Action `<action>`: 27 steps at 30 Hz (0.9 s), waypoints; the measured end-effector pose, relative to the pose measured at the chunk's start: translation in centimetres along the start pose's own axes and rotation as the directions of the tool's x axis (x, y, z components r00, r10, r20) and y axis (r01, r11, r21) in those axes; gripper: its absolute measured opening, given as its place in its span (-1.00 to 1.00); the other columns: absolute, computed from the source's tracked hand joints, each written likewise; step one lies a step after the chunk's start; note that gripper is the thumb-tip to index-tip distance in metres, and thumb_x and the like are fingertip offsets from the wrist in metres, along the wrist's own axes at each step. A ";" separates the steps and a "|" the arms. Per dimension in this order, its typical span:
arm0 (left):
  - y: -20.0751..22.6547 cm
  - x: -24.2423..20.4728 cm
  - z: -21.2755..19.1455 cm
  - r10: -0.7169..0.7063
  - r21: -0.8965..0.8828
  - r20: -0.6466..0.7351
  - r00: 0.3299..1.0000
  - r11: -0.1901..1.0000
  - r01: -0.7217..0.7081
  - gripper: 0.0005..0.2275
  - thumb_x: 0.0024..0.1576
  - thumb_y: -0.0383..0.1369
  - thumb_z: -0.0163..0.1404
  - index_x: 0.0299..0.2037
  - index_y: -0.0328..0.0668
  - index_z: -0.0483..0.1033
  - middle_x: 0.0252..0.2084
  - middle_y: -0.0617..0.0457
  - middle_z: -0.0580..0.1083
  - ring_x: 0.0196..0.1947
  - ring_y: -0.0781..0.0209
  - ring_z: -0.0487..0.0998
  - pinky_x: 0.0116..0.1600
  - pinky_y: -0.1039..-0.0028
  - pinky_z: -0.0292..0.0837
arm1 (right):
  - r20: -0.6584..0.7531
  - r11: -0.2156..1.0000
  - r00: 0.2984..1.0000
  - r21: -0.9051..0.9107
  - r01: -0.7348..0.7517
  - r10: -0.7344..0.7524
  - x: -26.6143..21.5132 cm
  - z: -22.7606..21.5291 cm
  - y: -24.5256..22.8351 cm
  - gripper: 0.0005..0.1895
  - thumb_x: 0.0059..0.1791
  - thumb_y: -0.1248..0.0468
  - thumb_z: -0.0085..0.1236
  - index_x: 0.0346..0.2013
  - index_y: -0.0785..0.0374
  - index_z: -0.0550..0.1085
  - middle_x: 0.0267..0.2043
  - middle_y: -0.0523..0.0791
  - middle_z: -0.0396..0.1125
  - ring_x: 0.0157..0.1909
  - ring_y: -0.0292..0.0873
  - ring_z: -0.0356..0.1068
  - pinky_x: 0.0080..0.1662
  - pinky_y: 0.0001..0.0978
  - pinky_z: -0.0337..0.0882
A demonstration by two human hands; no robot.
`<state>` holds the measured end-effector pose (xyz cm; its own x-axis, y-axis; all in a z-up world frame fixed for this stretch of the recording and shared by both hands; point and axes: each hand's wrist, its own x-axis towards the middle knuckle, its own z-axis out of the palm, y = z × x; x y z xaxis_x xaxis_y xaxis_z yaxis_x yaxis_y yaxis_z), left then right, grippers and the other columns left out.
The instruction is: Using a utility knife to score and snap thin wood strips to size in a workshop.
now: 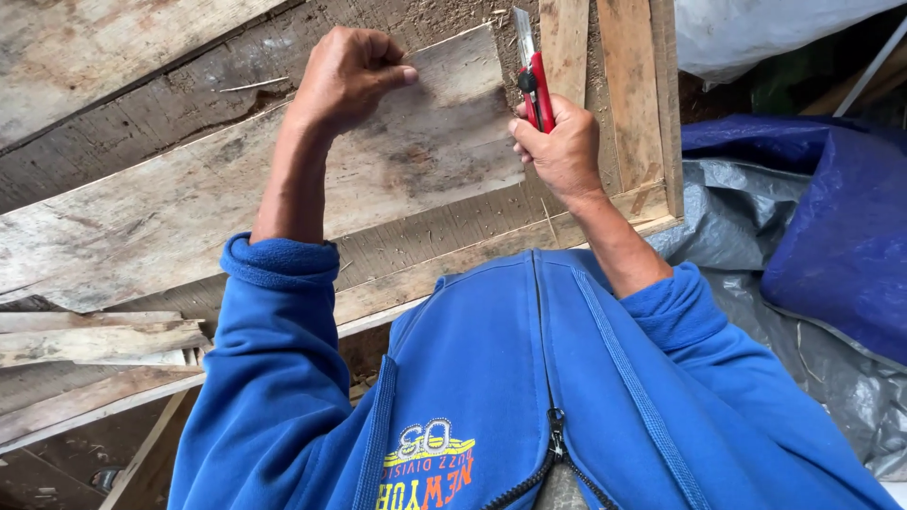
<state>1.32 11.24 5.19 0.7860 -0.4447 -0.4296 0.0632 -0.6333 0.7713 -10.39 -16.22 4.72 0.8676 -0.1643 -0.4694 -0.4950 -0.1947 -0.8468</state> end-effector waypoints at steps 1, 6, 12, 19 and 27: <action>-0.6 0.2 0.3 0.004 0.026 -0.015 1.000 1.000 -0.004 -0.69 0.24 -0.25 0.30 -0.51 0.04 0.46 -0.58 0.33 0.31 -0.51 0.47 0.25 -0.26 0.46 0.23 | -0.056 0.992 0.994 -0.089 0.086 -0.091 -0.1 0.3 0.1 -0.93 -0.03 0.40 0.29 -0.28 0.25 0.55 -0.50 -0.18 0.46 -0.57 -0.36 0.45 -0.53 -0.60 0.49; -1.4 0.7 0.9 0.009 0.057 -0.040 0.999 0.998 -0.007 -0.62 0.21 -0.22 0.28 -0.54 0.02 0.33 -0.58 0.30 0.16 -0.49 0.41 0.16 -0.27 0.41 0.15 | -0.160 0.848 0.894 -0.421 0.321 -0.418 0.3 1.2 1.8 -0.97 -0.10 0.34 0.28 -0.37 0.19 0.58 -0.56 -0.21 0.44 -0.56 -0.29 0.40 -0.40 -0.39 0.41; -3.6 1.9 1.4 0.013 0.130 -0.102 0.995 0.991 0.001 -0.85 0.12 -0.14 0.26 -0.37 0.12 0.62 -0.55 0.25 0.38 -0.45 0.30 0.41 -0.28 0.29 0.27 | -0.058 0.889 0.921 -0.290 0.353 -0.385 -0.5 0.2 0.3 -0.95 0.09 0.42 0.19 -0.18 0.34 0.49 -0.43 -0.12 0.47 -0.53 -0.31 0.49 -0.44 -0.52 0.65; -1.3 0.6 6.7 0.037 0.531 -0.396 0.917 0.825 0.196 -0.35 0.25 -0.04 0.31 0.43 -0.04 0.25 0.43 -0.15 0.26 0.44 -0.25 0.08 0.42 -0.28 -0.24 | 0.133 0.786 0.914 -0.473 0.398 -0.383 -2.8 -1.1 3.2 -0.54 0.20 0.35 -0.23 0.42 0.38 0.17 -0.26 0.01 0.47 -0.54 -0.18 0.45 -0.45 -0.38 0.56; 0.9 0.5 13.9 -0.214 0.461 -0.264 0.941 0.828 0.318 -0.28 0.38 0.29 -0.31 0.63 0.17 -0.15 0.63 -0.01 -0.24 0.58 -0.23 -0.41 0.47 -0.38 -0.64 | 0.225 0.653 0.852 -0.560 0.510 -0.473 -3.6 0.2 4.0 -0.42 0.15 0.48 -0.12 0.49 0.30 0.09 0.31 0.25 0.34 -0.02 0.11 0.57 0.11 -0.22 0.59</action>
<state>-6.80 1.65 -0.80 0.8879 -0.1157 -0.4452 0.0183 -0.9582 0.2855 -15.46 -16.23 2.98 0.9839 0.1697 -0.0556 0.0929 -0.7526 -0.6519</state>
